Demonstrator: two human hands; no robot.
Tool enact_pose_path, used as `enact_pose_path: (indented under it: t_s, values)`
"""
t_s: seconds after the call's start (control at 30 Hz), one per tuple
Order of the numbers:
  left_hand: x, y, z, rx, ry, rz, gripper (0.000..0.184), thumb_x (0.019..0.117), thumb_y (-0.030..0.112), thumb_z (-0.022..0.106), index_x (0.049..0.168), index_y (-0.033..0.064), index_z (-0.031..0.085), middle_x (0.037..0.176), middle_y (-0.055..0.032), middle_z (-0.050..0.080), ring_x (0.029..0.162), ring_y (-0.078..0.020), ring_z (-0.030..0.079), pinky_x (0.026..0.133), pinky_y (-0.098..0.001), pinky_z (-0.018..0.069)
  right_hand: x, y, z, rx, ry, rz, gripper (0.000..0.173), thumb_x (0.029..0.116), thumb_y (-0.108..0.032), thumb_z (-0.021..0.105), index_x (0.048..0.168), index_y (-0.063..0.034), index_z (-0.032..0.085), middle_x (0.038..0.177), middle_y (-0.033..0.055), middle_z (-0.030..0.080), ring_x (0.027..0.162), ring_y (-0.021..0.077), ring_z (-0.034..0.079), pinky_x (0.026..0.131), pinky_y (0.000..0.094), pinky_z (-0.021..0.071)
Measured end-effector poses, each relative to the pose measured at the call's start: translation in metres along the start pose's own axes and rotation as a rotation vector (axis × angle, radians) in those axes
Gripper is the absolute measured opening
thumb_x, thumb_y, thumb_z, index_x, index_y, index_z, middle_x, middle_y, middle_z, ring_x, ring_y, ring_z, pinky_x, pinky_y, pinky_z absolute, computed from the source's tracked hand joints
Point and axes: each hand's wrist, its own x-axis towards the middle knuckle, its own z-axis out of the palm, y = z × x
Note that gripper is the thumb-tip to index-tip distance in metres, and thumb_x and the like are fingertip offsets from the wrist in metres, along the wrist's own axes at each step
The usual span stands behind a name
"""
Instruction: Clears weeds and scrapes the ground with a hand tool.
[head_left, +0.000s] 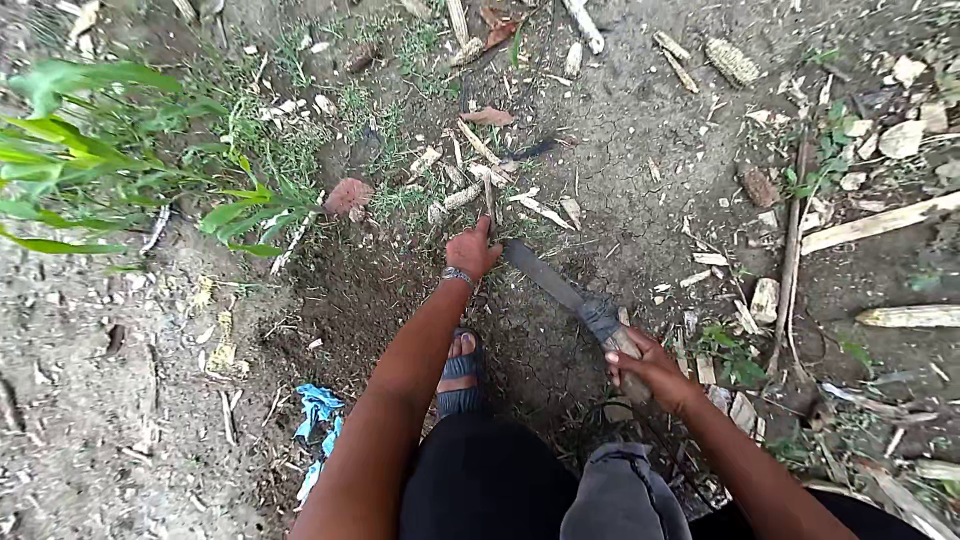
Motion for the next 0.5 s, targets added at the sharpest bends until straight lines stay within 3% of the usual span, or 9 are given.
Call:
enact_pose_path:
  t_s: [0.1, 0.2, 0.27, 0.33, 0.4, 0.43, 0.5]
  values:
    - [-0.009, -0.012, 0.009, -0.048, 0.031, 0.015, 0.054, 0.1002, 0.04, 0.062, 0.147, 0.0135, 0.055, 0.112, -0.0271, 0.073, 0.106, -0.0487, 0.07, 0.087, -0.0693, 0.0531, -0.066, -0.017, -0.009, -0.013, 0.146, -0.029, 0.071, 0.0843, -0.026, 0.072, 0.148, -0.006, 0.049, 0.077, 0.0066, 0.066, 0.055, 0.0176, 0.063, 0.051, 0.0342, 0.0575]
    - [-0.027, -0.041, 0.029, -0.338, 0.165, -0.062, 0.046, 0.102, 0.036, 0.056, 0.14, 0.0099, 0.062, 0.109, -0.0293, 0.072, 0.104, -0.0515, 0.069, 0.086, -0.0736, 0.0513, -0.142, -0.013, -0.049, 0.089, 0.213, 0.014, 0.04, 0.0849, -0.034, 0.073, 0.122, -0.019, 0.065, 0.067, 0.0006, 0.064, 0.049, 0.0139, 0.061, 0.044, 0.0314, 0.0551]
    - [-0.039, -0.046, 0.03, -0.492, 0.248, -0.1, 0.041, 0.1027, 0.03, 0.057, 0.135, 0.0061, 0.064, 0.111, -0.0309, 0.071, 0.105, -0.0524, 0.068, 0.088, -0.0743, 0.049, -0.165, -0.003, -0.067, 0.197, 0.203, 0.016, 0.03, 0.0874, -0.037, 0.077, 0.114, -0.023, 0.07, 0.066, 0.0014, 0.066, 0.049, 0.0145, 0.063, 0.045, 0.0322, 0.0564]
    - [-0.046, -0.036, 0.027, -0.513, 0.293, -0.002, 0.035, 0.1014, 0.018, 0.06, 0.133, 0.0055, 0.067, 0.12, -0.0276, 0.071, 0.112, -0.0499, 0.067, 0.093, -0.0736, 0.0485, -0.144, -0.001, -0.057, 0.178, 0.245, 0.053, 0.035, 0.0866, -0.04, 0.075, 0.114, -0.0189, 0.066, 0.065, 0.0009, 0.063, 0.048, 0.0141, 0.06, 0.043, 0.0318, 0.0548]
    - [-0.042, -0.011, 0.016, -0.446, 0.268, 0.142, 0.042, 0.0991, 0.01, 0.063, 0.141, 0.0145, 0.065, 0.134, -0.0232, 0.067, 0.119, -0.0482, 0.065, 0.095, -0.0726, 0.0493, -0.083, -0.015, -0.024, 0.095, 0.266, 0.062, 0.038, 0.0909, -0.032, 0.066, 0.123, -0.0115, 0.061, 0.068, 0.0016, 0.061, 0.049, 0.0139, 0.058, 0.044, 0.0313, 0.0537]
    - [-0.038, 0.005, 0.01, -0.377, 0.217, 0.177, 0.049, 0.099, 0.012, 0.064, 0.147, 0.0208, 0.06, 0.139, -0.0246, 0.063, 0.118, -0.0494, 0.065, 0.093, -0.0723, 0.0505, -0.052, -0.023, -0.007, 0.06, 0.263, 0.029, 0.041, 0.0937, -0.026, 0.064, 0.129, -0.0064, 0.058, 0.07, 0.0038, 0.062, 0.051, 0.0151, 0.059, 0.047, 0.0324, 0.0548]
    - [-0.022, 0.033, 0.001, -0.251, 0.129, 0.162, 0.056, 0.1033, 0.031, 0.062, 0.157, 0.0326, 0.047, 0.149, -0.0314, 0.05, 0.111, -0.0515, 0.067, 0.089, -0.0694, 0.0539, -0.008, -0.033, 0.019, -0.045, 0.258, -0.117, 0.054, 0.0937, -0.016, 0.069, 0.141, 0.0022, 0.052, 0.077, 0.0073, 0.067, 0.053, 0.0163, 0.062, 0.05, 0.0335, 0.0578]
